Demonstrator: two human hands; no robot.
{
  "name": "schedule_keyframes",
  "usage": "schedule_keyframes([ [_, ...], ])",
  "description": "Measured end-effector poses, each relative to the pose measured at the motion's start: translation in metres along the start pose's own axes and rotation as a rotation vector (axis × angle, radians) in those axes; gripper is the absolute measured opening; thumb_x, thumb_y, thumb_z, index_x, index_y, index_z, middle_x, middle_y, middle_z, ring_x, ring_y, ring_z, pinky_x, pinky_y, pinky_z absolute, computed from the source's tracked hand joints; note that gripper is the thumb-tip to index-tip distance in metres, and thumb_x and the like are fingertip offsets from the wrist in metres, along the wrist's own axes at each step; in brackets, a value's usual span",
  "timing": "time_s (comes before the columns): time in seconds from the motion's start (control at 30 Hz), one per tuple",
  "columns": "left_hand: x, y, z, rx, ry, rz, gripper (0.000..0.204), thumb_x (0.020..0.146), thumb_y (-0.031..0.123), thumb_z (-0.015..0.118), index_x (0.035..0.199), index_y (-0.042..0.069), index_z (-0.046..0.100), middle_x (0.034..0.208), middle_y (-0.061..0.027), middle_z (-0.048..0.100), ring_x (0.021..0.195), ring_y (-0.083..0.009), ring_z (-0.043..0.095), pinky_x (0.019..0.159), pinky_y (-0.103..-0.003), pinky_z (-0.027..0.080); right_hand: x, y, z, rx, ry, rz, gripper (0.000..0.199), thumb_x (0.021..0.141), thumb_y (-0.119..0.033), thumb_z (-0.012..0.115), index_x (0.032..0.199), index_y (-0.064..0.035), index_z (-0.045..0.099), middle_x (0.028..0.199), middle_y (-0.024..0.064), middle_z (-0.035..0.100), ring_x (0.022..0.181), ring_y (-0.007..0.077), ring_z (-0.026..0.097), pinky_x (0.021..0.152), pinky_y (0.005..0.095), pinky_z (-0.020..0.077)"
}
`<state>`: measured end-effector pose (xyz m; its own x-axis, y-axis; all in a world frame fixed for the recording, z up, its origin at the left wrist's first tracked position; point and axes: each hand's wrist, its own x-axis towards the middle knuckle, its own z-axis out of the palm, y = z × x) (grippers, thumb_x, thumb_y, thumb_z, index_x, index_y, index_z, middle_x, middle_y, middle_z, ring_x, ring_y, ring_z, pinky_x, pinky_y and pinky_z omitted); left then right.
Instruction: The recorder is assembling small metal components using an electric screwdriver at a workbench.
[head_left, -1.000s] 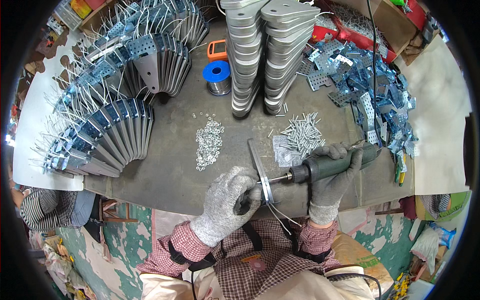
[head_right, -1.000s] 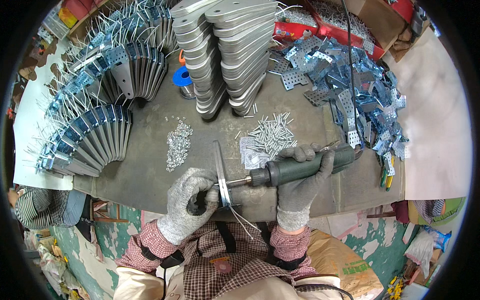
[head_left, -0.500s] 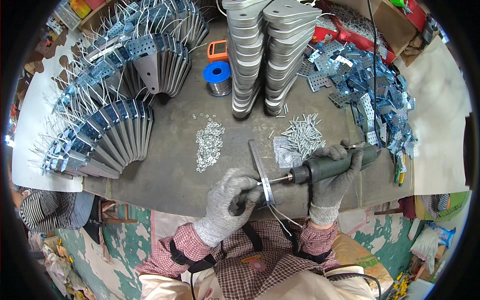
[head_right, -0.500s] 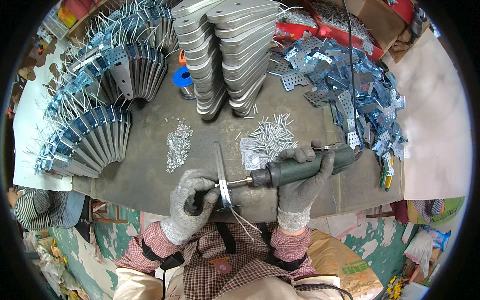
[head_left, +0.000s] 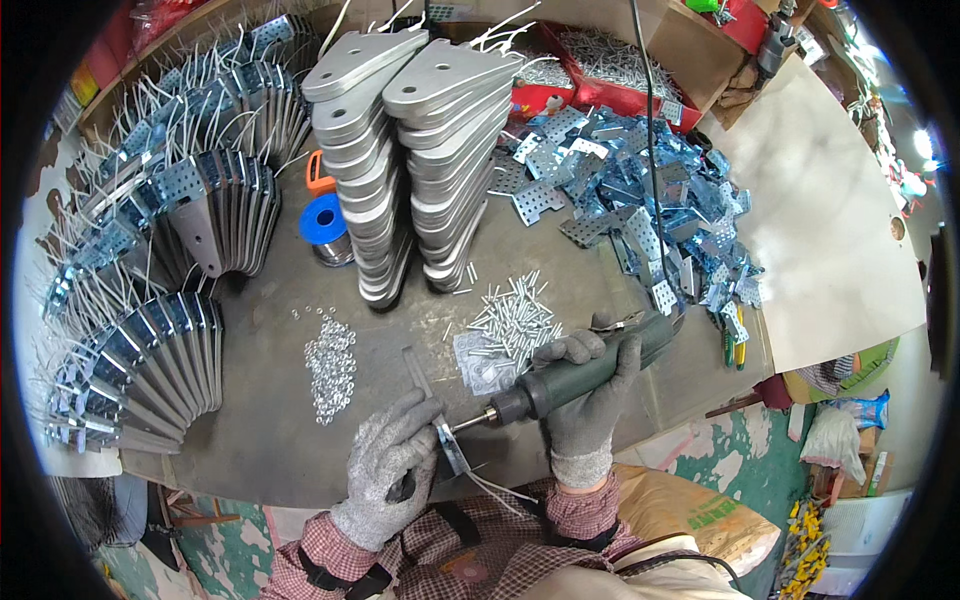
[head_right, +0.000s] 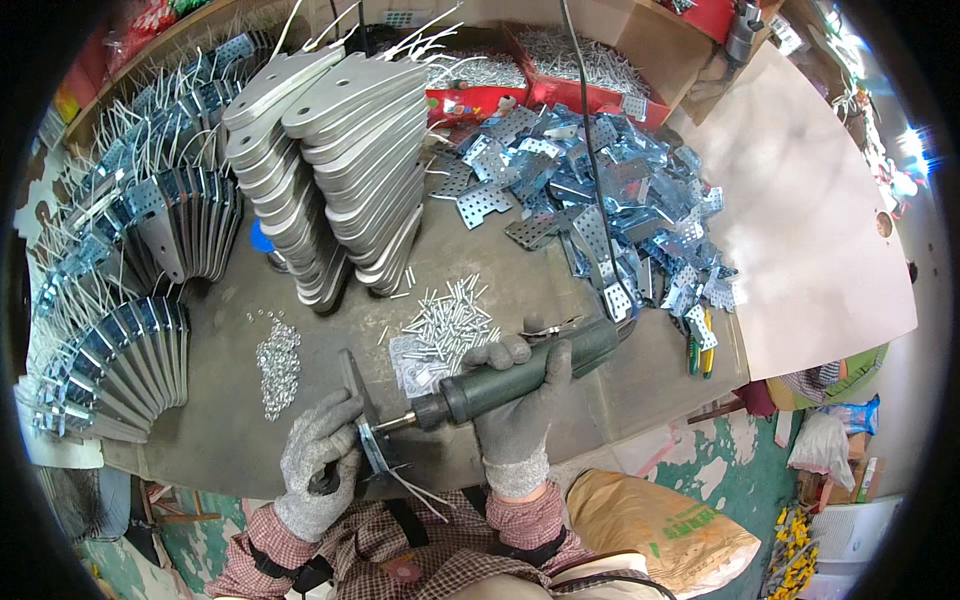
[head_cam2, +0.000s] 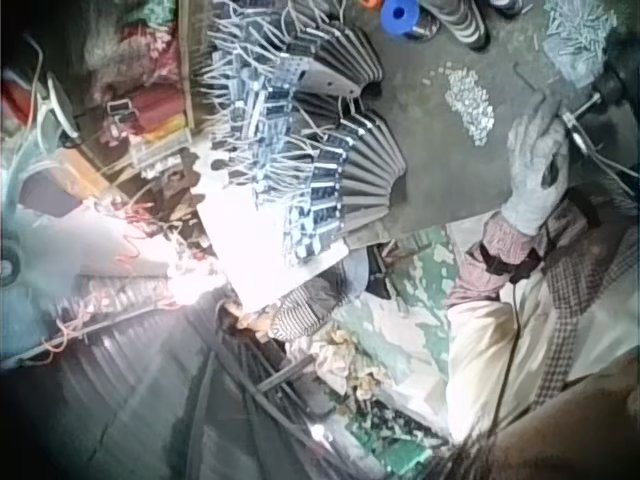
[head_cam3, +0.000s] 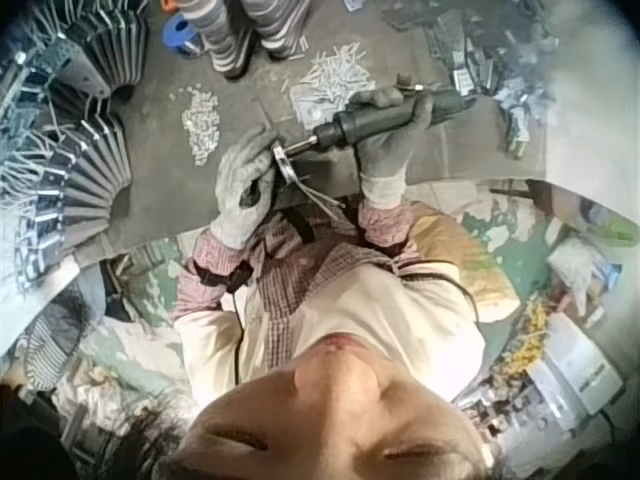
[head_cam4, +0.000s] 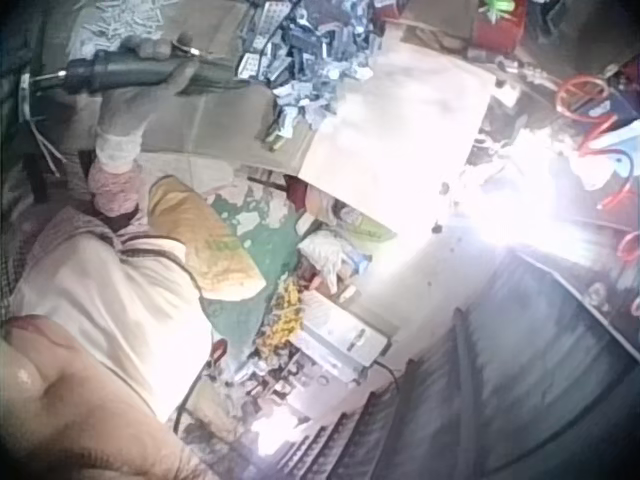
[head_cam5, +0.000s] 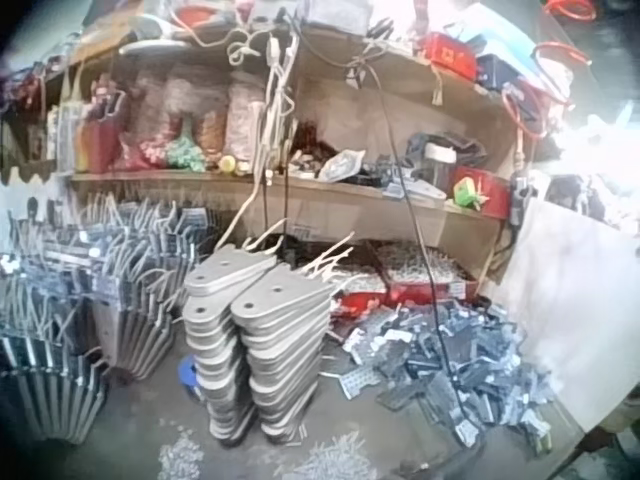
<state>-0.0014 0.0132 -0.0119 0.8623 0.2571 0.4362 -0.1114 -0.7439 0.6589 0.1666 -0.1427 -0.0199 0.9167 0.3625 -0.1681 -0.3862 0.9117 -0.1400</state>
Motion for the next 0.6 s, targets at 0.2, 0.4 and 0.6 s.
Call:
schedule_keyframes([
  [0.2, 0.009, 0.006, -0.006, 0.053, -0.100, -0.008, 0.016, 0.077, 0.000, 0.068, 0.094, 0.001, 0.069, 0.121, -0.0159, 0.070, 0.116, -0.0379, 0.066, 0.092, -0.047, 0.054, -0.001, 0.001, -0.006, 0.195, -0.064, 0.015, 0.038, 0.098, -0.046, 0.067, 0.107, -0.0118, 0.053, 0.085, -0.0016, 0.046, 0.081, 0.0153, 0.048, 0.095, 0.0425, 0.0427],
  [0.4, 0.012, -0.003, -0.013, -0.031, -0.158, 0.070, 0.030, 0.065, 0.002, 0.068, 0.095, -0.002, 0.067, 0.119, -0.0189, 0.069, 0.111, -0.0409, 0.067, 0.092, -0.050, 0.056, 0.000, 0.009, 0.002, 0.158, -0.033, 0.013, 0.034, 0.098, -0.045, 0.067, 0.104, -0.0129, 0.056, 0.081, -0.0049, 0.048, 0.079, 0.0117, 0.048, 0.089, 0.0377, 0.0431],
  [0.6, 0.013, -0.005, -0.010, -0.050, -0.133, 0.134, 0.026, 0.067, 0.003, 0.069, 0.092, 0.000, 0.067, 0.118, -0.0188, 0.071, 0.109, -0.0414, 0.068, 0.086, -0.048, 0.058, -0.002, 0.008, 0.008, 0.146, -0.017, 0.002, 0.030, 0.099, -0.041, 0.066, 0.101, -0.0121, 0.060, 0.079, -0.0046, 0.050, 0.075, 0.0102, 0.049, 0.086, 0.0349, 0.0439],
])
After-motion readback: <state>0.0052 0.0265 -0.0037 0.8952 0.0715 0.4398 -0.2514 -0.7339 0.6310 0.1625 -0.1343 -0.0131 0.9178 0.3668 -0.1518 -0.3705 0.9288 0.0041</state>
